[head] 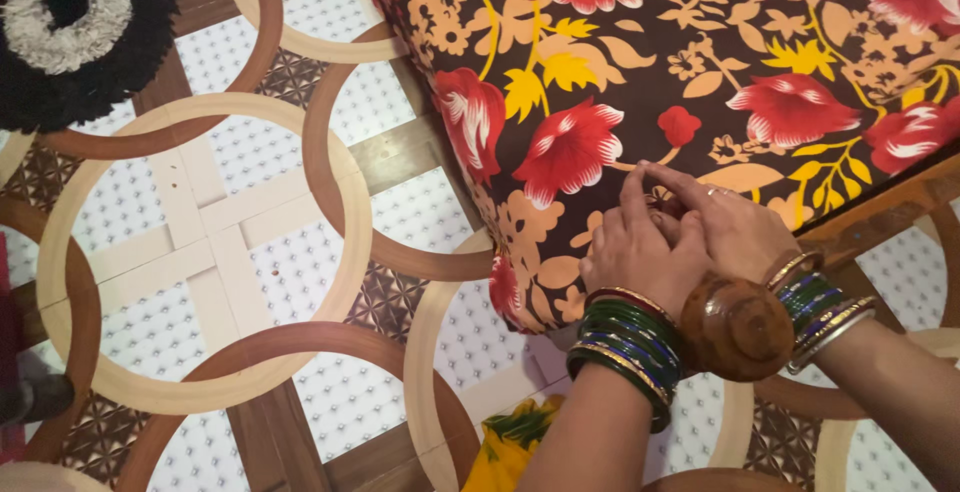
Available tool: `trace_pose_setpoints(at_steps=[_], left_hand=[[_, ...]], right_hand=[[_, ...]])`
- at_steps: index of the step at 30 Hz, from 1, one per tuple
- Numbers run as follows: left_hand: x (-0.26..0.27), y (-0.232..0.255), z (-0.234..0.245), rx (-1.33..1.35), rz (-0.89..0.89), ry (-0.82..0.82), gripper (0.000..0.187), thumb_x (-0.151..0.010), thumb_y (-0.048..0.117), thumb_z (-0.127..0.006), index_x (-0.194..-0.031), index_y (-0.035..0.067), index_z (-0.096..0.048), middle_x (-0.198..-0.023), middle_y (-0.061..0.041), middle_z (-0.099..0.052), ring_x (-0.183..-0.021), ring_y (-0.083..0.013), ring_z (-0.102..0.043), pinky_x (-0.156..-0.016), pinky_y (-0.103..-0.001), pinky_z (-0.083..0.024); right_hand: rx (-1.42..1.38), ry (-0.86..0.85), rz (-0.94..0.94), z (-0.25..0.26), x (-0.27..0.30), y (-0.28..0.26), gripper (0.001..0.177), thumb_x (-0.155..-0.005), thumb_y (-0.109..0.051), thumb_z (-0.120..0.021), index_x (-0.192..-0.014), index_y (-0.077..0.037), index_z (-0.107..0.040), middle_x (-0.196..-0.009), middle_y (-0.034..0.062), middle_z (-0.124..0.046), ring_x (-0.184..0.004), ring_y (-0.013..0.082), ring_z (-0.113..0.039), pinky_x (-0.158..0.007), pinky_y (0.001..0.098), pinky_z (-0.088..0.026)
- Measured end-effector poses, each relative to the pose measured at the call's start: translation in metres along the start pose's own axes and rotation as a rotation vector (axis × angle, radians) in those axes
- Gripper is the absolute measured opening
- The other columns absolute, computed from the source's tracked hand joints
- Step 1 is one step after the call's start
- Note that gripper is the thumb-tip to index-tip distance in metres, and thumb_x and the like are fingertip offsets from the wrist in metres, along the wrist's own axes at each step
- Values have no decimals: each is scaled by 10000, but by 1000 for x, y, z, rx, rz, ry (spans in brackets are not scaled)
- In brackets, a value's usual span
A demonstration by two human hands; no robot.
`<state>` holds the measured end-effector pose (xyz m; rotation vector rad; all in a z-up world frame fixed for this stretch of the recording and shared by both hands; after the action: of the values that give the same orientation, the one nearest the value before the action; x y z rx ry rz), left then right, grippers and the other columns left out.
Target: The person folds the edge of a floral-patterned bed sheet over the side of a wooden bed frame. They smooth the fabric and tuck it under the mattress along the length of the bed, working from one end to the other.
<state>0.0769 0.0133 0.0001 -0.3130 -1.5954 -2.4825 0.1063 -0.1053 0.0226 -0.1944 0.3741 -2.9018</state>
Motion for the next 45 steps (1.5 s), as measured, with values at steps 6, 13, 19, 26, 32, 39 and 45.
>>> trace_pose_setpoints(at_steps=[6,13,19,26,32,39,45], left_hand=[[-1,-1,1,-11,-37,49,815,-847,512,-602,-1578,278,-328,-1359,-140,-587,-1300,-341,-534,-1064,-572,-368],[-2,-3,-2,-14,-32,45,819,-837,522,-612,-1569,289,-328,-1330,-125,-602,-1271,-329,-555,-1033,-567,-400],[-1,0,-2,-38,-47,37,806,-848,534,-585,-1574,288,-334,-1292,-140,-623,-1259,-340,-567,-1028,-579,-405],[3,6,1,8,-81,30,779,-856,522,-558,-1572,282,-367,-1297,-172,-626,-1293,-360,-546,-1081,-593,-352],[4,5,0,65,-56,-16,798,-845,503,-589,-1577,309,-338,-1387,-155,-564,-1377,-331,-464,-1126,-587,-249],[9,7,5,104,-35,5,764,-845,482,-597,-1556,293,-388,-1331,-154,-606,-1329,-340,-517,-1064,-602,-323],[16,8,6,58,-171,24,681,-922,463,-576,-1535,196,-440,-1325,-193,-621,-1295,-382,-553,-1045,-590,-385]], right_hand=[[3,36,18,3,3,-4,638,-927,-378,-587,-1540,-366,-410,-979,70,-747,-943,289,-714,-772,452,-571],[22,42,12,4,4,-4,625,-930,-372,-589,-1529,-354,-412,-971,91,-742,-932,313,-709,-762,466,-566],[35,23,-55,2,5,0,629,-921,-358,-592,-1522,-355,-404,-961,92,-748,-931,315,-706,-771,472,-558],[84,-8,-152,-1,4,-4,609,-921,-352,-591,-1509,-325,-436,-1011,84,-752,-950,299,-693,-784,460,-552],[13,46,-201,3,2,-1,560,-938,-317,-597,-1485,-275,-490,-1056,83,-753,-972,256,-692,-816,422,-551],[-123,98,-252,3,6,0,507,-957,-276,-603,-1458,-216,-554,-1108,83,-753,-998,207,-691,-854,377,-551],[-386,73,-285,-7,12,16,467,-974,-240,-608,-1435,-165,-608,-1153,82,-753,-1020,165,-689,-886,339,-550]])
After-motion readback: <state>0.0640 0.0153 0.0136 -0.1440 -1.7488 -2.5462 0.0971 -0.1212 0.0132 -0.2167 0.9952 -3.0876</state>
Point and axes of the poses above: each hand's wrist, its own x-axis away from the middle knuckle, its own z-axis out of the back of the hand, y = z × x, the point moved 8 cm from there along -x, towards the middle knuckle
